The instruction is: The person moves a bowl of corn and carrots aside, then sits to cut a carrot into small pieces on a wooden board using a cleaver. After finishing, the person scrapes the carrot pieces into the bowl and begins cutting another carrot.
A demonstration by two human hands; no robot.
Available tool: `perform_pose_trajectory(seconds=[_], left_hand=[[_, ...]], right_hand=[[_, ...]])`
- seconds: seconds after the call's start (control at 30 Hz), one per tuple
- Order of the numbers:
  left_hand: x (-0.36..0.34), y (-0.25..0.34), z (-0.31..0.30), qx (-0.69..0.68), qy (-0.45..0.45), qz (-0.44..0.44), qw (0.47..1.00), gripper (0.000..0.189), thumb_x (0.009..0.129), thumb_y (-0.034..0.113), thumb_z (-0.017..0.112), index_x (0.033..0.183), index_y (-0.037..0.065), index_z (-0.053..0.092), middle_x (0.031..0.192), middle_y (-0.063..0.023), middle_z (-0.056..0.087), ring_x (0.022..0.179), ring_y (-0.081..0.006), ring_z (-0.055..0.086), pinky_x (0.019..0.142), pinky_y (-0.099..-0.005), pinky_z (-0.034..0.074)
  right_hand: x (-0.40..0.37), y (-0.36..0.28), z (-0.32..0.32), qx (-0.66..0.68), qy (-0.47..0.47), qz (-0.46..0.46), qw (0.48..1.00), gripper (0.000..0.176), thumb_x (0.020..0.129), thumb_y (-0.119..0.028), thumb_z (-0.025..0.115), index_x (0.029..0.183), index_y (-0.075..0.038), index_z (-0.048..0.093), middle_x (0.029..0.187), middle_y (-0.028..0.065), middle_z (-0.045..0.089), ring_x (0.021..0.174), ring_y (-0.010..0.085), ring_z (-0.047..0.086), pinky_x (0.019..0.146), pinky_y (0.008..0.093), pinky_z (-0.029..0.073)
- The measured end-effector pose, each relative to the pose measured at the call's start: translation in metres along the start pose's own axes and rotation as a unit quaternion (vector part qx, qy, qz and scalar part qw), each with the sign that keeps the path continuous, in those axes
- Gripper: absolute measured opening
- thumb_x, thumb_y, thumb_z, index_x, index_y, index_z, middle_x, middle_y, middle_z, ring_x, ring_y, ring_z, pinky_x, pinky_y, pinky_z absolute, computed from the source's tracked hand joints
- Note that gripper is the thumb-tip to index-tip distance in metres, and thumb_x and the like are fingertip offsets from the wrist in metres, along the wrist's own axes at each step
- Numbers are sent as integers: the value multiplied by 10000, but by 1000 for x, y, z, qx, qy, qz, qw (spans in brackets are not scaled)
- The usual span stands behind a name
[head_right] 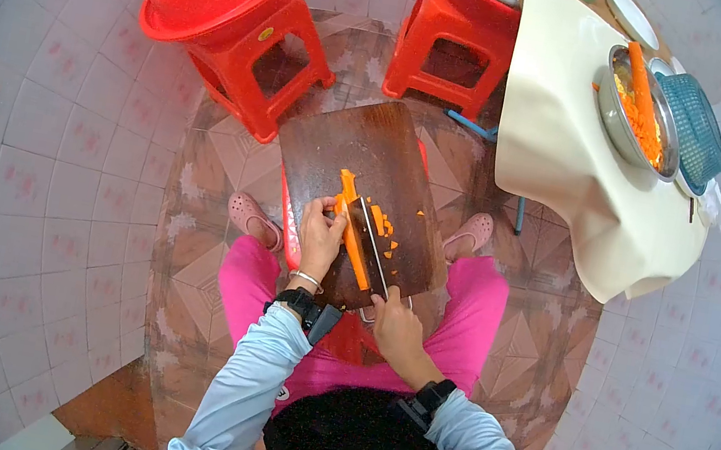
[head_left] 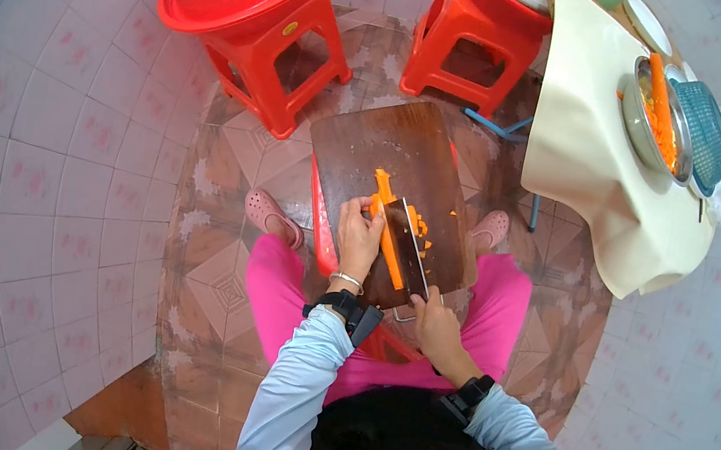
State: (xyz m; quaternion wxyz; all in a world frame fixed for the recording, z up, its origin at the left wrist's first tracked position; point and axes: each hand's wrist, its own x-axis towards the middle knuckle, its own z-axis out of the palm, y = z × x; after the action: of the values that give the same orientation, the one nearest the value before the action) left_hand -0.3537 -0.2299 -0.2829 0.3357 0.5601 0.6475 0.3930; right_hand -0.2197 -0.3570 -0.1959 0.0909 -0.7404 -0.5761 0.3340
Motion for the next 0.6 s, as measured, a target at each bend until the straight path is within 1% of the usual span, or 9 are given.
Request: perform_pose_trajectory(seconds=[0.07, 0.1, 0.17, 0.3, 0.37, 0.43, 0.53, 0.6], left_hand=[[0, 3, -1, -30, -19, -44, 998, 269, 833, 113, 632, 1055, -18, 555, 984, -156, 526, 647, -205, 549, 646, -324, 479], [0, 0, 1, -31, -21, -45, 998, 269, 833, 113, 632, 1055, -18, 555, 984, -156, 526, 647, -205, 549, 646, -324, 479], [0, -9, 3, -5, 12, 22, 1000, 259, 833, 92, 640, 1046, -29, 557, 943, -146, 537, 598, -176, 572, 561, -305, 496], [3, -13, 7, -1, 21, 41, 999, 266, 828, 90, 646, 1046, -32, 555, 937, -145, 532, 597, -169, 575, 546, -296, 503], [1, -9, 4, -29, 8, 0, 1000, 273, 822, 90, 651, 1045, -33, 554, 944, -149, 535, 586, -172, 574, 539, -293, 506], [1, -13, 2, -32, 6, -9, 999, 268, 820, 86, 643, 1043, -35, 556, 953, -153, 541, 576, -175, 573, 543, -292, 506], [-2, -14, 4, -20, 8, 8, 1000, 261, 818, 89, 632, 1033, -39, 560, 960, -161, 550, 596, -186, 577, 576, -303, 505], [-1, -13, 4, 9, 26, 29, 999, 257, 811, 96, 630, 1023, -37, 566, 960, -163, 557, 623, -201, 583, 615, -321, 501]], right_hand=[[5, 0, 7, 0, 7, 2, 1000, 258, 962, -268, 458, 952, -11, 439, 659, 292, 595, 644, 479, 600, 557, 564, 466], [12, -2, 11, -5, 17, -8, 1000, 256, 962, -268, 460, 949, -13, 439, 651, 287, 594, 637, 475, 601, 550, 562, 467], [13, 1, 18, -8, 28, -13, 999, 254, 961, -269, 461, 947, -16, 440, 642, 282, 593, 631, 471, 602, 542, 560, 467], [16, 7, 17, -10, 48, -31, 998, 254, 961, -270, 461, 948, -17, 439, 637, 271, 598, 625, 464, 605, 542, 565, 466], [19, 5, 12, -5, 45, -36, 998, 256, 961, -273, 460, 949, -18, 439, 636, 269, 599, 624, 463, 606, 543, 565, 465], [23, -4, -3, -18, 25, -31, 999, 262, 960, -279, 458, 950, -18, 439, 644, 274, 601, 628, 467, 606, 547, 566, 464], [25, -10, -16, -9, 19, -31, 999, 276, 953, -291, 478, 985, -19, 441, 659, 286, 593, 643, 488, 587, 551, 576, 448], [28, -12, -18, -9, 20, -32, 999, 277, 952, -288, 482, 986, -16, 440, 658, 288, 592, 640, 490, 585, 553, 580, 447]])
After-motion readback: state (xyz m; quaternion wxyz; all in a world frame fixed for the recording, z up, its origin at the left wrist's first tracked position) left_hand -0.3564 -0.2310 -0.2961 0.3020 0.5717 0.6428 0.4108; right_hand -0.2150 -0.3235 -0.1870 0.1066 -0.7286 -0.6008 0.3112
